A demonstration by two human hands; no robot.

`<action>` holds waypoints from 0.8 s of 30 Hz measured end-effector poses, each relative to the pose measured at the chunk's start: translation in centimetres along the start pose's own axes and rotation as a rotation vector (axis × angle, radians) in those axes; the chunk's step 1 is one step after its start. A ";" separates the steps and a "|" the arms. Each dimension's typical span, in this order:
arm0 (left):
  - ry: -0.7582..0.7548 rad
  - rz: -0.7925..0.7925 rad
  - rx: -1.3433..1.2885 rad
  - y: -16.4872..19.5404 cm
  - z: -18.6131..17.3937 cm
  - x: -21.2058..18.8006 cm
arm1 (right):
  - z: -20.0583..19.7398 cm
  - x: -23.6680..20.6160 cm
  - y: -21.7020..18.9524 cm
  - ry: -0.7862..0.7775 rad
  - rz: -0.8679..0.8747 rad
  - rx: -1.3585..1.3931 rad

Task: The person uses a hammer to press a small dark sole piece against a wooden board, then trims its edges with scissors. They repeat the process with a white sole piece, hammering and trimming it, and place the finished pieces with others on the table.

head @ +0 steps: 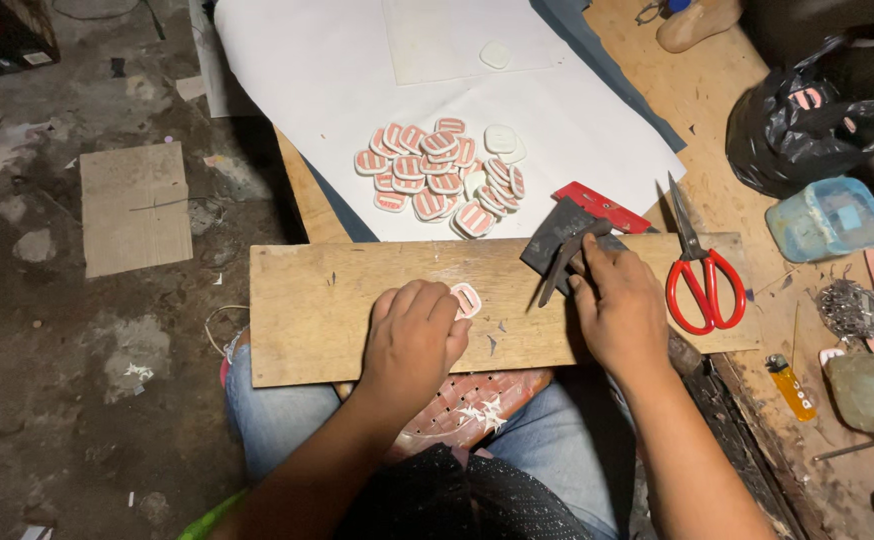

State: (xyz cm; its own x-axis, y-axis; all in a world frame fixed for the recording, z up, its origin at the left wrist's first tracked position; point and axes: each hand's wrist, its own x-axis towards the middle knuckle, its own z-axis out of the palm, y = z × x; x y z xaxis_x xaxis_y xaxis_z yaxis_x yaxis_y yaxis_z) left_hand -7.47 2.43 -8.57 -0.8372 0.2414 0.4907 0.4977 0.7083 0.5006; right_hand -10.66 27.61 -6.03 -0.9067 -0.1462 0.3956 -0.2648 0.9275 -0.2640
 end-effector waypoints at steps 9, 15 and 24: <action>-0.129 -0.744 -0.536 0.6 -1.1 0.8 | 1.4 -0.4 1.6 0.081 0.006 -0.090; -0.082 -0.703 -0.886 0.7 -1.0 0.9 | 0.1 -0.2 0.0 0.129 -0.027 -0.046; -0.054 -0.577 -0.750 1.5 -0.4 -0.2 | 1.2 -2.5 -6.6 -0.347 0.364 0.880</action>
State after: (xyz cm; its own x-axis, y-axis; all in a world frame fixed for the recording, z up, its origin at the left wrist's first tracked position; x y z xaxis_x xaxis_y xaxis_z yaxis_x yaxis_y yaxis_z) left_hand -6.42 3.22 -7.67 -0.9995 0.0308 -0.0001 0.0037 0.1217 0.9926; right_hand -7.01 21.45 -6.37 -0.9888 -0.1267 -0.0787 0.0260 0.3732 -0.9274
